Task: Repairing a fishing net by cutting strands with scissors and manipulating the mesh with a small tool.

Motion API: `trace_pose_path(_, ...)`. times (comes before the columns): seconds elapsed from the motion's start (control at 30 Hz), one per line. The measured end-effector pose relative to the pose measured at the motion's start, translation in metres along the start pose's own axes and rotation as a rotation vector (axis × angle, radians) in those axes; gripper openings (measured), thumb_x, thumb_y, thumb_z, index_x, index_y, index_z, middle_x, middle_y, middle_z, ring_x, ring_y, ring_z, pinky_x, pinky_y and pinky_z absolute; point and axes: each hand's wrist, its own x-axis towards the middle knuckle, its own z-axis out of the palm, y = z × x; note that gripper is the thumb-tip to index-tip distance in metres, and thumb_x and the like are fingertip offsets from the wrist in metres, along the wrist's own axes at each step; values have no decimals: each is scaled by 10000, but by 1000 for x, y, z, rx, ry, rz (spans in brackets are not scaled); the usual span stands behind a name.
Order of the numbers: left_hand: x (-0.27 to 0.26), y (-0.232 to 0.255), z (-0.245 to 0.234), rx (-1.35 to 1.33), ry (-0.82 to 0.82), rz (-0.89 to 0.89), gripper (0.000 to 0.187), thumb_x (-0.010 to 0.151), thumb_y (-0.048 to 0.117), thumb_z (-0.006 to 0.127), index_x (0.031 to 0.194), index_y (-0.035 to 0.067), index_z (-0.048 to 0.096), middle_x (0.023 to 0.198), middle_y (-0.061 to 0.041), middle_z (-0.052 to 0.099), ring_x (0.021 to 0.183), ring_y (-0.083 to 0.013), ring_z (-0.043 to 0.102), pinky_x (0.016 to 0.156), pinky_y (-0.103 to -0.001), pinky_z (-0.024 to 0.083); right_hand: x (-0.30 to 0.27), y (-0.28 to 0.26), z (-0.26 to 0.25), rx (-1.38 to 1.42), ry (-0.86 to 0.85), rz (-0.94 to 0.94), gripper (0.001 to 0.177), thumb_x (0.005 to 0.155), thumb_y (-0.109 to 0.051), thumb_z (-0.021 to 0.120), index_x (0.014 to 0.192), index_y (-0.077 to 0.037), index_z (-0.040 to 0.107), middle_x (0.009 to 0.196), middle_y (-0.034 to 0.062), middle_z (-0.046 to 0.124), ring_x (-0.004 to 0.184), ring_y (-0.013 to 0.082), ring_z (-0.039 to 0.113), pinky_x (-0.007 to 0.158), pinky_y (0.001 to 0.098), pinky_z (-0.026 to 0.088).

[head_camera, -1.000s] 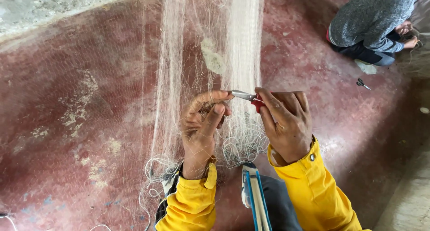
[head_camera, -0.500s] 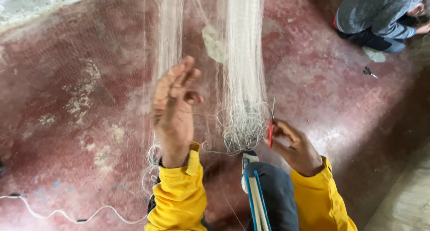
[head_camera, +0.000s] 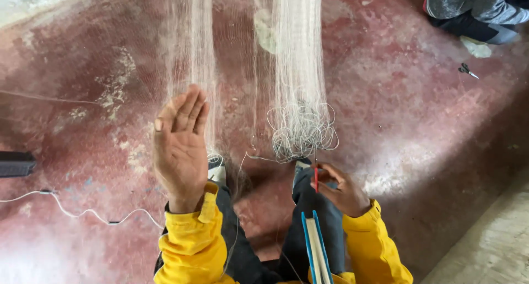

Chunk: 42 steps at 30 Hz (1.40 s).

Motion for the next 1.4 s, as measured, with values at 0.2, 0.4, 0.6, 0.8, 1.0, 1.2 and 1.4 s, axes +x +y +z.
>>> trace_pose_path(0.2, -52, 33, -9, -41, 95, -135, 407, 904, 283, 318, 1174, -5, 418, 1229, -205, 433, 1184, -319, 416, 1050, -421, 315, -28, -4, 21, 143, -93, -146, 353, 748, -142, 601, 1081, -59, 520, 924, 26, 609, 837, 111, 588, 766, 235, 492)
trace_pose_path(0.4, -119, 45, -34, 4, 139, -335, 329, 856, 284, 462, 1056, 27, 514, 1165, -193, 491, 1104, -312, 472, 971, -420, 356, -60, 23, 47, 415, -176, -141, 280, 774, -102, 596, 1030, -56, 492, 844, 1, 492, 772, 69, 479, 709, 211, 433)
trace_pose_path(0.6, -218, 30, -98, 32, 54, -659, 634, 750, 450, 510, 1141, -42, 426, 1166, -238, 477, 1060, -358, 489, 912, -458, 380, -71, 64, 74, 916, -122, -109, 320, 753, -177, 585, 1017, -27, 484, 896, 90, 534, 740, 170, 552, 642, 250, 420)
trace_pose_path(0.8, -262, 46, -104, 264, 211, -1295, 620, 611, 290, 578, 1171, 70, 429, 1221, -166, 474, 1048, -329, 513, 815, -464, 457, -53, 69, 90, 1123, -25, 141, 419, 725, -137, 575, 1094, 17, 451, 832, 121, 534, 779, 164, 531, 776, 263, 415)
trace_pose_path(1.0, -262, 70, -96, 97, -57, -1544, 605, 656, 267, 592, 1200, 68, 419, 1179, -150, 485, 863, -281, 569, 671, -395, 490, -45, 84, 99, 1295, -106, 227, 425, 682, -88, 599, 1080, -87, 448, 825, 51, 508, 769, 162, 513, 792, 304, 409)
trace_pose_path(1.2, -237, 80, -103, 70, -295, -1152, 654, 697, 470, 612, 1032, -80, 498, 816, -167, 601, 483, -134, 512, 415, -221, 407, -63, 95, 98, 1377, -218, 93, 438, 755, -213, 612, 1124, -69, 425, 842, 77, 547, 780, 206, 542, 759, 320, 432)
trace_pose_path(1.4, -227, 79, -101, -83, -148, -1034, 449, 776, 286, 577, 1014, -87, 501, 918, -180, 574, 439, -101, 391, 366, -194, 295, -64, 141, 94, 1482, -82, 198, 397, 829, -330, 495, 1156, -109, 450, 900, 85, 560, 756, 183, 546, 737, 316, 446)
